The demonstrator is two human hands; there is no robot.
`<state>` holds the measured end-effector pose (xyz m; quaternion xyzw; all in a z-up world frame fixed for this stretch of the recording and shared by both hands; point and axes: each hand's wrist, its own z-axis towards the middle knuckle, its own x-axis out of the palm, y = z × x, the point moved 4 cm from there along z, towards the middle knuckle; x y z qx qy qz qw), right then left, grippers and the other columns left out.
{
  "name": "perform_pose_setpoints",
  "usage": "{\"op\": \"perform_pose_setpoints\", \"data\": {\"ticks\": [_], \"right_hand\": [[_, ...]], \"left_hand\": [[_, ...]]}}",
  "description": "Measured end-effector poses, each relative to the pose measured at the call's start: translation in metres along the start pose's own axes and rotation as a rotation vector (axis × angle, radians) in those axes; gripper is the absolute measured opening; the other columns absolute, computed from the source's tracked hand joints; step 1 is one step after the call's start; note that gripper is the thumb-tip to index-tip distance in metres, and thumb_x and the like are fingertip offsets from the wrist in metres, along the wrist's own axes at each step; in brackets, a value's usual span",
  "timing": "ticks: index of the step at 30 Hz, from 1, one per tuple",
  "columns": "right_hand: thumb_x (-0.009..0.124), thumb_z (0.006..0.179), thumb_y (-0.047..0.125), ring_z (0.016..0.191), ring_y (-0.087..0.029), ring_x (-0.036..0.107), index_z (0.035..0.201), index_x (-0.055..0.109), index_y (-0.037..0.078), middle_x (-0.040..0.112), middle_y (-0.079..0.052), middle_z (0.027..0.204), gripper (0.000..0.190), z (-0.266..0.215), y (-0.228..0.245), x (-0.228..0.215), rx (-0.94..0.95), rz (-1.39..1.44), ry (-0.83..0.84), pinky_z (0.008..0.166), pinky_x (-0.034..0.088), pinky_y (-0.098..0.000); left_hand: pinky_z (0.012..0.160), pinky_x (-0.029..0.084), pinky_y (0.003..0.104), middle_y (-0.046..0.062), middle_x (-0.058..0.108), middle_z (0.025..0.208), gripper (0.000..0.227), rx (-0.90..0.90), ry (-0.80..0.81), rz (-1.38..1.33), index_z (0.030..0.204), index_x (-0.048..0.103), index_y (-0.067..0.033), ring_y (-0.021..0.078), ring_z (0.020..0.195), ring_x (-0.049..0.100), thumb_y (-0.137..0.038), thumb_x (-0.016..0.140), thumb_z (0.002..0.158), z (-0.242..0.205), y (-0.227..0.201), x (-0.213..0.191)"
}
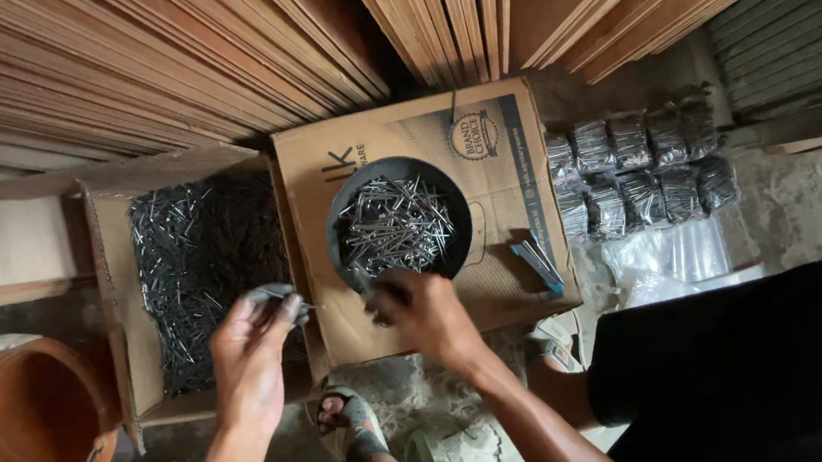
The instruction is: The person picks up nails from a cardboard box, places them into a small pan, and later sorts individual nails into a plastic bag.
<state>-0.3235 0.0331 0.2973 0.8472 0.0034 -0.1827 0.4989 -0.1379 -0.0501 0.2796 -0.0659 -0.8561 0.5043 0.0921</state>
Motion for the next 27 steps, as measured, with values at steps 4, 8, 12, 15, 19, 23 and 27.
{"op": "perform_pose_setpoints", "data": {"ticks": [4, 8, 12, 15, 19, 23, 27], "right_hand": [[0.063, 0.082, 0.026, 0.065, -0.024, 0.068, 0.104, 0.060, 0.001, 0.067, -0.017, 0.074, 0.034, -0.010, 0.013, -0.017, 0.025, -0.063, -0.223, 0.060, 0.054, -0.0364], [0.059, 0.082, 0.017, 0.068, -0.031, 0.067, 0.099, 0.062, -0.001, 0.066, -0.019, 0.082, 0.024, -0.022, 0.027, -0.005, -0.098, -0.060, -0.117, 0.059, 0.052, -0.0407], [0.055, 0.080, 0.008, 0.073, -0.034, 0.066, 0.101, 0.062, -0.001, 0.065, -0.021, 0.086, 0.023, -0.033, 0.024, 0.009, -0.312, 0.031, -0.114, 0.064, 0.052, -0.0407], [0.059, 0.080, 0.010, 0.072, -0.039, 0.063, 0.095, 0.062, -0.003, 0.063, -0.023, 0.081, 0.020, -0.033, 0.030, 0.007, -0.293, 0.028, -0.117, 0.062, 0.050, -0.0431], [0.060, 0.085, 0.017, 0.072, -0.040, 0.062, 0.083, 0.062, -0.002, 0.062, -0.023, 0.076, 0.019, -0.027, 0.018, -0.001, -0.213, -0.024, -0.134, 0.059, 0.049, -0.0442], [0.060, 0.087, 0.033, 0.066, -0.040, 0.062, 0.088, 0.057, -0.003, 0.061, -0.024, 0.072, 0.036, -0.019, 0.015, -0.018, -0.024, -0.123, -0.149, 0.056, 0.049, -0.0463], [0.059, 0.085, 0.034, 0.069, -0.042, 0.062, 0.094, 0.059, -0.002, 0.063, -0.025, 0.075, 0.037, -0.017, 0.008, -0.017, -0.067, -0.049, -0.220, 0.058, 0.049, -0.0475]], "left_hand": [[0.073, 0.050, 0.023, 0.003, 0.065, 0.088, 0.016, 0.035, 0.023, 0.102, 0.095, 0.063, -0.0018, 0.0083, 0.078, 0.059, 0.002, 0.064, 0.079, -0.006, -0.007, 0.019], [0.073, 0.049, 0.022, 0.003, 0.066, 0.087, 0.016, 0.026, 0.093, 0.163, 0.093, 0.065, -0.0002, 0.0076, 0.078, 0.059, 0.002, 0.067, 0.077, -0.007, -0.011, 0.034], [0.074, 0.048, 0.021, 0.003, 0.066, 0.088, 0.016, 0.032, 0.094, 0.198, 0.092, 0.065, -0.0009, 0.0076, 0.080, 0.060, 0.002, 0.067, 0.076, -0.005, -0.011, 0.037], [0.076, 0.048, 0.021, 0.003, 0.066, 0.089, 0.017, 0.034, 0.096, 0.202, 0.093, 0.065, -0.0014, 0.0074, 0.081, 0.059, 0.002, 0.067, 0.076, 0.000, -0.007, 0.038], [0.078, 0.048, 0.021, 0.002, 0.065, 0.092, 0.017, 0.037, 0.096, 0.216, 0.094, 0.064, -0.0021, 0.0068, 0.084, 0.059, 0.001, 0.066, 0.078, 0.006, -0.008, 0.041], [0.076, 0.048, 0.022, 0.002, 0.065, 0.093, 0.015, 0.134, 0.036, 0.242, 0.096, 0.063, -0.0017, 0.0078, 0.084, 0.058, 0.000, 0.066, 0.081, 0.013, -0.004, 0.036], [0.074, 0.050, 0.022, 0.002, 0.066, 0.091, 0.022, 0.248, 0.044, 0.510, 0.102, 0.063, -0.0018, 0.0063, 0.082, 0.059, 0.000, 0.066, 0.080, 0.007, -0.010, 0.053]]}}
